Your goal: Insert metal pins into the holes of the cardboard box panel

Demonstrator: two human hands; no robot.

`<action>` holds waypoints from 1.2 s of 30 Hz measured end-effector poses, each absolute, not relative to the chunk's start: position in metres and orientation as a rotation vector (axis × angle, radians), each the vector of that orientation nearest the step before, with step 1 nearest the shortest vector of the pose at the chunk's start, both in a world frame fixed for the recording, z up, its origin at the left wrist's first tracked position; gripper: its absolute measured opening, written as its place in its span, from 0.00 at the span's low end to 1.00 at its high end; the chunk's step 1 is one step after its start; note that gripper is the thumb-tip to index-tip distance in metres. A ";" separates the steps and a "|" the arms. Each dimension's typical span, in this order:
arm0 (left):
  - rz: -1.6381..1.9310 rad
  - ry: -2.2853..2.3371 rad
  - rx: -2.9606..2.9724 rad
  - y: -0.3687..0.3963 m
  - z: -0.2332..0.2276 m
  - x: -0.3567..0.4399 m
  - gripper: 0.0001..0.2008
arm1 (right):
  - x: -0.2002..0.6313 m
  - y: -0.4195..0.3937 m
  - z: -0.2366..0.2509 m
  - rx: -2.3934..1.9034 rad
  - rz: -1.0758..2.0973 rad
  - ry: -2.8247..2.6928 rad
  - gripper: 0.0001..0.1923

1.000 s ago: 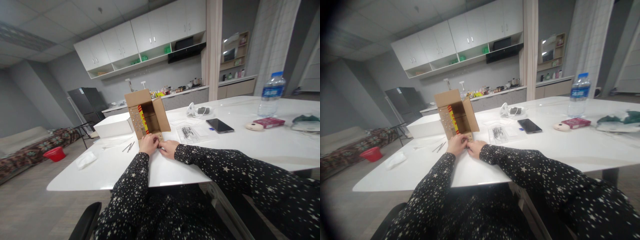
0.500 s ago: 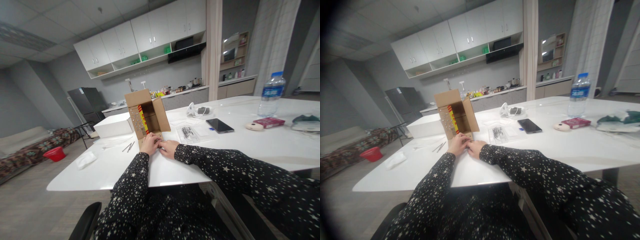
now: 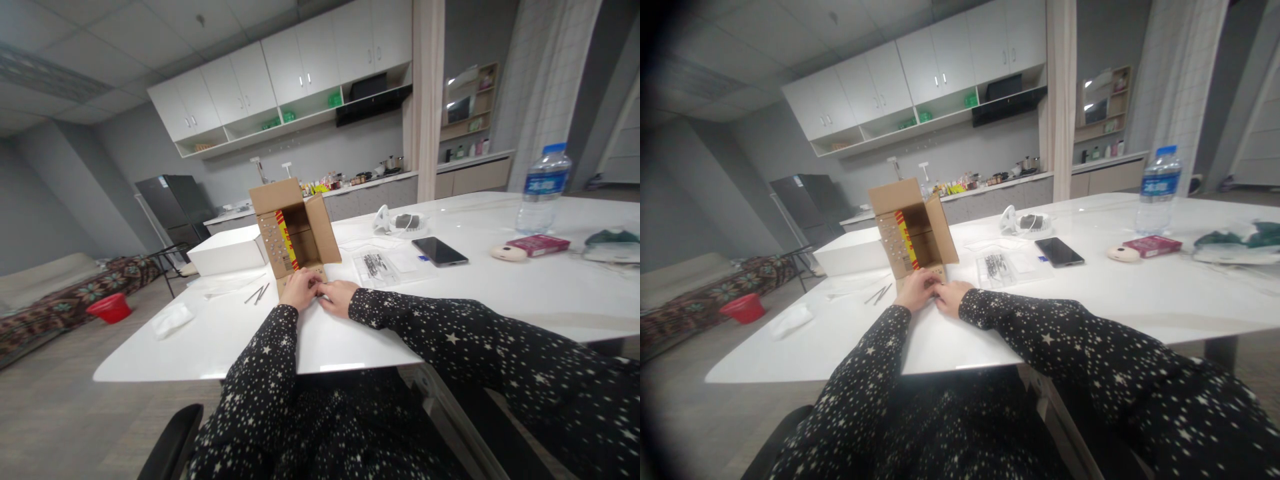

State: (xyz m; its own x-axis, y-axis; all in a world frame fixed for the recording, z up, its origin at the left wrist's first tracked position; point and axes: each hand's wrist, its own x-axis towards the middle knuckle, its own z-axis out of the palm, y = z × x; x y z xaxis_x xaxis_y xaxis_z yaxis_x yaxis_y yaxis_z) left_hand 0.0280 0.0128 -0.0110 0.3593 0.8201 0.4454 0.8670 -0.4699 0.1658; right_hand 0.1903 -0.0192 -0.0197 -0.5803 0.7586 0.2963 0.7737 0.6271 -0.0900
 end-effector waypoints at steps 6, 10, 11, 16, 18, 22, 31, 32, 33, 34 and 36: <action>-0.736 -1.564 -2.496 0.012 -0.010 0.029 0.07 | 0.191 -0.019 -0.020 -1.236 -0.064 -2.542 0.14; -0.732 -1.563 -2.493 0.010 -0.009 0.029 0.07 | 0.191 -0.019 -0.019 -1.237 -0.050 -2.542 0.14; -0.734 -1.564 -2.493 0.009 -0.008 0.029 0.07 | 0.191 -0.019 -0.019 -1.239 -0.046 -2.543 0.15; -0.733 -1.609 -2.461 0.007 -0.007 0.030 0.07 | 0.191 -0.021 -0.018 -1.252 -0.039 -2.537 0.14; -0.752 -1.630 -2.414 0.007 -0.007 0.031 0.07 | 0.191 -0.021 -0.018 -1.257 -0.035 -2.535 0.14; -0.821 -1.671 -2.297 0.006 -0.007 0.030 0.07 | 0.191 -0.022 -0.017 -1.254 -0.039 -2.535 0.13; -0.849 -1.799 -2.166 0.007 -0.008 0.027 0.10 | 0.190 -0.023 -0.015 -1.303 -0.037 -2.540 0.14; -0.850 -1.796 -2.173 0.007 -0.008 0.027 0.10 | 0.190 -0.023 -0.015 -1.301 -0.039 -2.538 0.14; -0.850 -1.790 -2.184 0.006 -0.008 0.028 0.10 | 0.189 -0.023 -0.015 -1.297 -0.041 -2.538 0.14; -0.851 -1.784 -2.193 0.006 -0.008 0.028 0.09 | 0.189 -0.023 -0.015 -1.301 -0.040 -2.539 0.14; -0.852 -1.776 -2.203 0.006 -0.007 0.028 0.08 | 0.189 -0.023 -0.015 -1.321 -0.033 -2.544 0.14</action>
State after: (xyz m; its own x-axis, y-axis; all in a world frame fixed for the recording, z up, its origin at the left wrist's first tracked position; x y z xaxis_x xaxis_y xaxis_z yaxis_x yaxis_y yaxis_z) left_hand 0.0284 0.0058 -0.0075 0.1190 0.8347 0.5377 0.9416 -0.2666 0.2055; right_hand 0.1885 -0.0226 -0.0154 -0.5458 0.7995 0.2510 0.8058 0.5829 -0.1047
